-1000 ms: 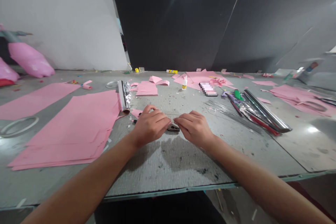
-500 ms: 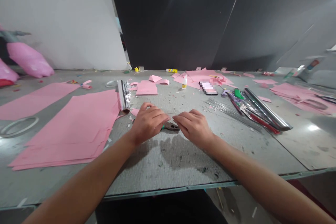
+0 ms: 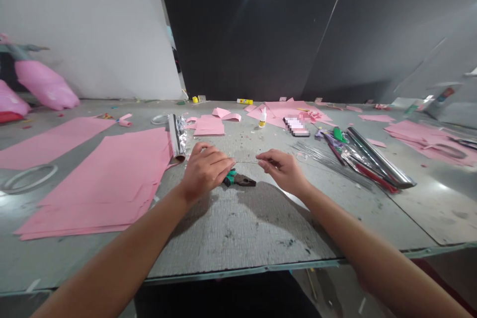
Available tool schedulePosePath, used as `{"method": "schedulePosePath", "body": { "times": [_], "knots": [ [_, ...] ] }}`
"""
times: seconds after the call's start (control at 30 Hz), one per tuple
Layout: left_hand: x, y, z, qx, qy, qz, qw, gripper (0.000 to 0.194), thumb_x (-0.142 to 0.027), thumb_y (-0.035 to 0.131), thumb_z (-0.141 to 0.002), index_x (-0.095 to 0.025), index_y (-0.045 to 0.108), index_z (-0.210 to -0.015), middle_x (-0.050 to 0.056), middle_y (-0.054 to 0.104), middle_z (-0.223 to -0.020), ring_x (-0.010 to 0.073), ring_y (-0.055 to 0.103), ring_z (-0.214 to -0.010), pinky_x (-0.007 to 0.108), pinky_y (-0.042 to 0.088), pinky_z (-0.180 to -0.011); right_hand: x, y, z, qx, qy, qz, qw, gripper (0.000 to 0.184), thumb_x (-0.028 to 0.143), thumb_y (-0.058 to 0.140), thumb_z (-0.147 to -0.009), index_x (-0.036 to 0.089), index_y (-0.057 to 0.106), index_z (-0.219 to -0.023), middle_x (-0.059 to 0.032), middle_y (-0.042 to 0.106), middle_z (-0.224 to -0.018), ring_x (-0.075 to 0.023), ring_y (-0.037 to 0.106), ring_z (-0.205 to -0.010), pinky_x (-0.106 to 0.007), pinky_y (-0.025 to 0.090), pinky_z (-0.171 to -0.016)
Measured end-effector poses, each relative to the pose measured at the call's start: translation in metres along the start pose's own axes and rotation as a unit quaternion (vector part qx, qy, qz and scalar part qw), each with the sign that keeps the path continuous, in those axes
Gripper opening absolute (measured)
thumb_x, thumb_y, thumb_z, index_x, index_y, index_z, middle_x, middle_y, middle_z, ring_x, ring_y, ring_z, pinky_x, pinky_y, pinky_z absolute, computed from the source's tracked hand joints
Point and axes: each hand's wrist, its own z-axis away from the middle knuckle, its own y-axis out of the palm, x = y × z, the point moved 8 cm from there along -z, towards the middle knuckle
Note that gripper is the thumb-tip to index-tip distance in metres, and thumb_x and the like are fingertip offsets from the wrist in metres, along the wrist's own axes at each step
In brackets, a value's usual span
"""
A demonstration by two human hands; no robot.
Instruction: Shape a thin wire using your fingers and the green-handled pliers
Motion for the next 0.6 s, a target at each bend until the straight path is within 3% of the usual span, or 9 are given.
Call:
{"method": "schedulePosePath", "body": {
  "times": [0.23,0.6],
  "knots": [
    [0.0003,0.0018,0.0009,-0.017,-0.019,0.024,0.999,0.01,-0.022,0.064,-0.087,-0.025,0.066,-0.096,-0.003,0.071,-0.081,0.0139,0.061,-0.07,0.036,0.039,-0.08,-0.0029,0.0033,0.0003,-0.021,0.028,-0.068,0.997,0.019,0.031,0.055,-0.09,0.019,0.069,-0.095,-0.005,0.062,-0.087,-0.0108,0.058,-0.065,-0.026,0.048,-0.055],
    [-0.0003,-0.0006,0.0004,-0.026,-0.035,0.036,0.998,0.005,-0.024,0.067,-0.085,-0.025,0.064,-0.089,-0.004,0.07,-0.075,0.0133,0.06,-0.068,0.037,0.04,-0.081,0.0048,0.0025,0.0012,-0.032,0.001,-0.058,0.998,0.014,0.027,0.057,-0.09,0.019,0.069,-0.094,-0.0054,0.062,-0.087,-0.0123,0.058,-0.069,-0.028,0.047,-0.058]
  ]
}}
